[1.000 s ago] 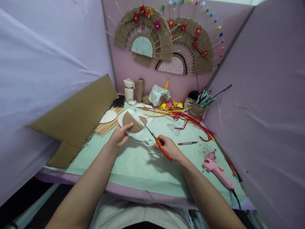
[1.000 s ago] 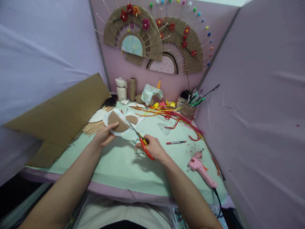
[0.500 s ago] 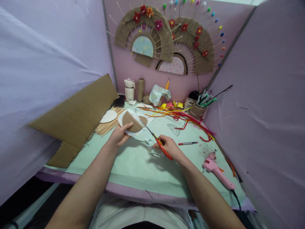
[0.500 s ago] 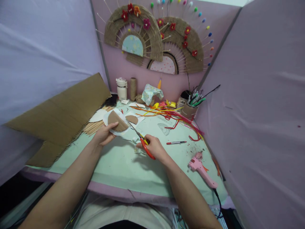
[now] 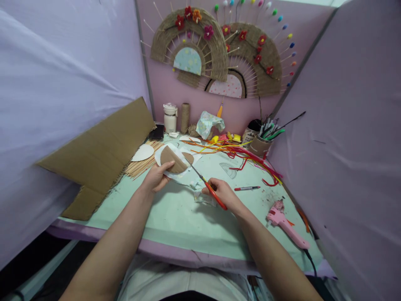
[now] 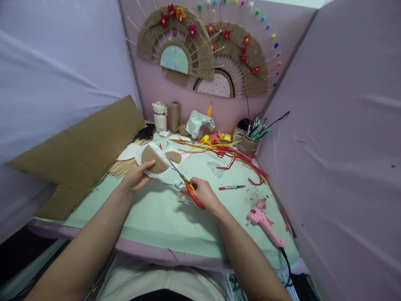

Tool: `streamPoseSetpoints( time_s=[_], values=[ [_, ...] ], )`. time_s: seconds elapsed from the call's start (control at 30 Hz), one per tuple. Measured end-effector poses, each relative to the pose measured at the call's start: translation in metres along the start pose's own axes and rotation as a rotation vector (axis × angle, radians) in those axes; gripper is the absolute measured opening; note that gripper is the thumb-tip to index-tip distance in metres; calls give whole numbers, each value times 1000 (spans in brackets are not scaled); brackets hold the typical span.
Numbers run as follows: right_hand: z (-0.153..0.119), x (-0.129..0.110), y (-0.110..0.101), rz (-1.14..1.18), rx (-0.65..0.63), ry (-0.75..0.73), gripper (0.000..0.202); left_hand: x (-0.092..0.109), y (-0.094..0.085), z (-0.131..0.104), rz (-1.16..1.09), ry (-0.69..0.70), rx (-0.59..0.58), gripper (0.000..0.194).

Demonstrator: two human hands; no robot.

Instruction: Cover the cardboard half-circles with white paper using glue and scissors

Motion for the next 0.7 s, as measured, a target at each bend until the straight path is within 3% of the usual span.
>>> streamPoseSetpoints(
  time_s=[0.23, 0.7],
  values=[
    [-3, -2, 0, -35, -45, 30, 17, 0, 1, -1, 7, 2, -30, 49],
    [-3, -2, 0, -23, -41, 16, 18, -3, 4, -5, 88, 17, -90, 54]
  ],
)
Point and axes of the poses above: each hand's wrist, its own z-axis towards the middle knuckle, its own y-axis out of the palm, x = y × z, the point moved 1 cm from there along z, towards the middle knuckle, and after that the axes turned 14 degrees about z, right-handed, at the moved point
